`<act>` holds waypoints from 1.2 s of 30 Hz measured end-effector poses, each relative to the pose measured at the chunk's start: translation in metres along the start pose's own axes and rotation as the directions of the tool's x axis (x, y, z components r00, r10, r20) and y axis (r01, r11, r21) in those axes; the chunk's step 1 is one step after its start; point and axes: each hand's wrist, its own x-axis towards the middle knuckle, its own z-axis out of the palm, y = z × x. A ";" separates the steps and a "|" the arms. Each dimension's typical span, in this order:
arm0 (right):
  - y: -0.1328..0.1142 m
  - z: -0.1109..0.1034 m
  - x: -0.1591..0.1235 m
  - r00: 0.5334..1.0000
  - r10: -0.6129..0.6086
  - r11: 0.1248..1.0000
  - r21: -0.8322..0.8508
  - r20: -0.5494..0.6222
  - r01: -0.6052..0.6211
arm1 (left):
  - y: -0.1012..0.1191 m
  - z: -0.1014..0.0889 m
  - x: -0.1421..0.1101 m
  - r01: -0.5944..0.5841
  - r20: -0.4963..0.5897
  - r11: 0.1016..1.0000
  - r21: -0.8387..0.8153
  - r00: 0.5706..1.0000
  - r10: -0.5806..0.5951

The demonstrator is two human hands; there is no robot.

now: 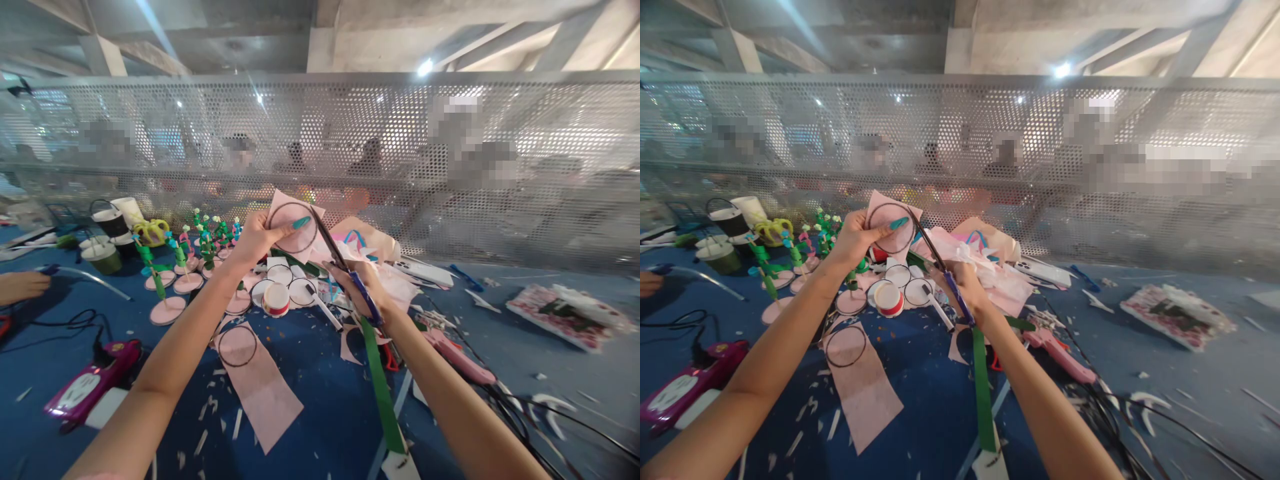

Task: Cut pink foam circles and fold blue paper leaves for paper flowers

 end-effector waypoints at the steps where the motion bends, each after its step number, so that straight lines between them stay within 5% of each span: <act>1: -0.001 0.000 0.000 1.000 0.005 1.000 0.001 0.001 -0.005 | -0.001 0.000 0.000 0.005 -0.009 1.000 -0.005 1.000 -0.005; 36: -0.002 0.001 -0.003 0.995 0.089 0.994 0.059 0.046 -0.092 | 0.001 -0.004 0.004 0.022 0.030 1.000 -0.001 0.999 -0.022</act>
